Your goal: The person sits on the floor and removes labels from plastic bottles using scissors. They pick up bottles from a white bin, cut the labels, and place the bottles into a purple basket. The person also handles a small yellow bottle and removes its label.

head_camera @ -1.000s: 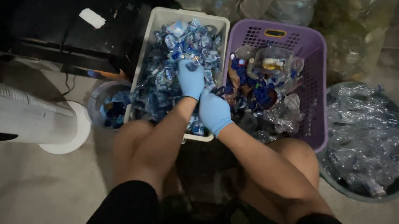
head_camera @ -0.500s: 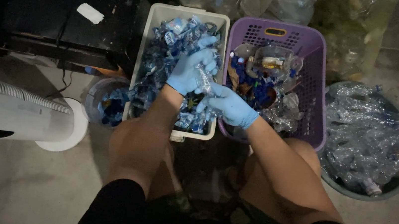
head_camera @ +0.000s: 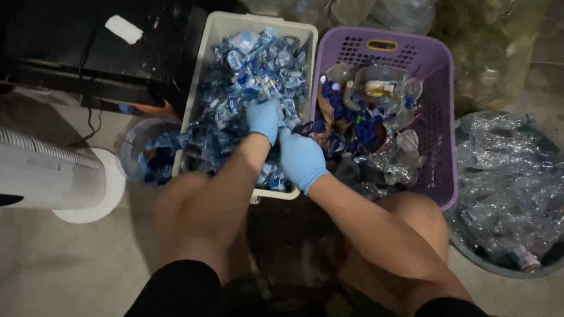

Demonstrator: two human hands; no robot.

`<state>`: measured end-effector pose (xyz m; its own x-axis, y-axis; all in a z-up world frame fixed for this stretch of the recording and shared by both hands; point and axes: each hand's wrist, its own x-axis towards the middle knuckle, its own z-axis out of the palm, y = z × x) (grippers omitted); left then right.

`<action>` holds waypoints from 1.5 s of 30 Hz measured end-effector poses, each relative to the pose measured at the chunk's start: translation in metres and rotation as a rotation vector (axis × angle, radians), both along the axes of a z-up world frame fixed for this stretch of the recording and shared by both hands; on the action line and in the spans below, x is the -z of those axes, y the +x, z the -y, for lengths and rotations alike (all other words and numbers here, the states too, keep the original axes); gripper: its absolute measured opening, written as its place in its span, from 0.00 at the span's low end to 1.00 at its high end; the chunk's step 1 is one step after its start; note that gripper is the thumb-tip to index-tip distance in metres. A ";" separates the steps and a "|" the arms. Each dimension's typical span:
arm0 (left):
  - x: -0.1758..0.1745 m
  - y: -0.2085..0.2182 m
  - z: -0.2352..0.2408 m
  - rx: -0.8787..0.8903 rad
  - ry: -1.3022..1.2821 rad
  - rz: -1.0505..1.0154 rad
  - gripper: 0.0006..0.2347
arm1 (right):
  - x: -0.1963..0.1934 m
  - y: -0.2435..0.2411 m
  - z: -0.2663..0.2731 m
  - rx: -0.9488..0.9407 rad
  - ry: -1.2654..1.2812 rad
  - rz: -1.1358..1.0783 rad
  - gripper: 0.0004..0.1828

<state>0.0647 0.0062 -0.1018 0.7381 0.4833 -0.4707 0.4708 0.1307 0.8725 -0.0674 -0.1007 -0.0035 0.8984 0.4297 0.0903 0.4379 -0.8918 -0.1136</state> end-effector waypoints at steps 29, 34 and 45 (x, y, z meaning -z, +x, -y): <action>-0.028 -0.131 0.047 1.573 1.023 0.951 0.23 | -0.057 0.020 0.256 0.590 1.259 -0.039 0.22; -0.028 -0.144 0.046 1.805 0.863 0.773 0.25 | -0.082 -0.005 0.311 0.911 1.416 -0.085 0.23; 0.009 -0.139 0.041 1.565 0.619 0.581 0.17 | -0.028 -0.053 0.442 1.333 1.702 0.179 0.27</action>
<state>-0.0738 -0.0353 -0.1110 0.6275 -0.7773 -0.0465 -0.5354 -0.4741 0.6990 -0.1201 -0.5423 0.0244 0.4586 -0.8362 -0.3009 -0.0941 0.2910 -0.9521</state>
